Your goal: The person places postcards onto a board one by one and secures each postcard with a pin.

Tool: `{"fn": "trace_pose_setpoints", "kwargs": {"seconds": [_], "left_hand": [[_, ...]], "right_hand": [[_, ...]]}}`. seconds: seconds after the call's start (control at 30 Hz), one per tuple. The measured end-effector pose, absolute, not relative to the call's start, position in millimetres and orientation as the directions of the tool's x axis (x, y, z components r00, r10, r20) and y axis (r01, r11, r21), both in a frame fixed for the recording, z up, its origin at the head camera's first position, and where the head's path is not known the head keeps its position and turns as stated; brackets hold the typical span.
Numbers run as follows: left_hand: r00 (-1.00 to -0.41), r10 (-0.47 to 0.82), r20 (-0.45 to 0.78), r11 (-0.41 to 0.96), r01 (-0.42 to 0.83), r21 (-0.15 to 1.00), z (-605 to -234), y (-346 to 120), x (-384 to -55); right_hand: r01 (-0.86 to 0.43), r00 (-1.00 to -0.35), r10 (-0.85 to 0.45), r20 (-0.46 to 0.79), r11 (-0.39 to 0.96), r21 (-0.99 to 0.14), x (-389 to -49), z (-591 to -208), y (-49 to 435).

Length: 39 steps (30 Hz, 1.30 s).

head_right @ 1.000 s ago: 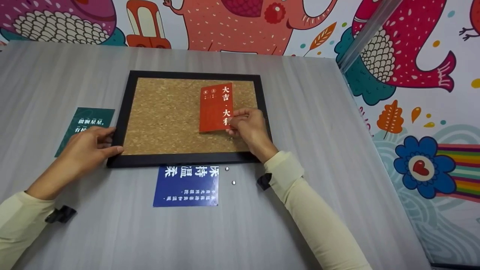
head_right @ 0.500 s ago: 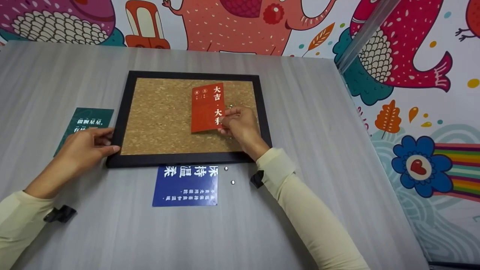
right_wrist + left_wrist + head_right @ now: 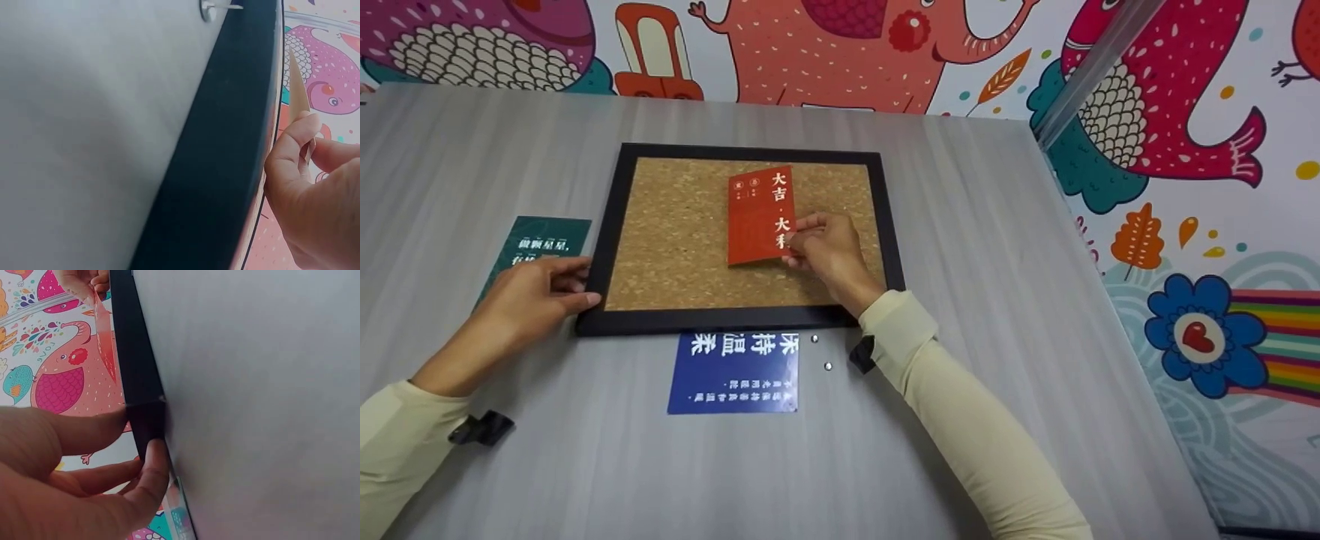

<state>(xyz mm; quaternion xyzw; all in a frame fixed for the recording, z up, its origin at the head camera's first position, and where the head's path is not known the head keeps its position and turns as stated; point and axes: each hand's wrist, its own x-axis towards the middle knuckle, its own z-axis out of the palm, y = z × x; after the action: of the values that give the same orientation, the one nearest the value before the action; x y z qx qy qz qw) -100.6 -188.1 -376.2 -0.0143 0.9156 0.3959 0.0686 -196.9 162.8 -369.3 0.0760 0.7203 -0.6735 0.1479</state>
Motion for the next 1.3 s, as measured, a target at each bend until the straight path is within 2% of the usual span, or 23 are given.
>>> {"fn": "trace_pose_setpoints", "kwargs": {"seconds": [0.53, 1.3], "left_hand": [[-0.995, 0.034, -0.096, 0.689, -0.047, 0.723, -375.0, -184.7, -98.6], [-0.993, 0.03, -0.11, 0.676, -0.06, 0.734, -374.6, -184.6, -98.6]], "right_hand": [[0.301, -0.946, -0.099, -0.308, 0.086, -0.95, -206.1, -366.9, 139.0], [0.332, -0.937, -0.1, -0.336, 0.05, -0.942, -212.3, -367.3, 118.9]]}}
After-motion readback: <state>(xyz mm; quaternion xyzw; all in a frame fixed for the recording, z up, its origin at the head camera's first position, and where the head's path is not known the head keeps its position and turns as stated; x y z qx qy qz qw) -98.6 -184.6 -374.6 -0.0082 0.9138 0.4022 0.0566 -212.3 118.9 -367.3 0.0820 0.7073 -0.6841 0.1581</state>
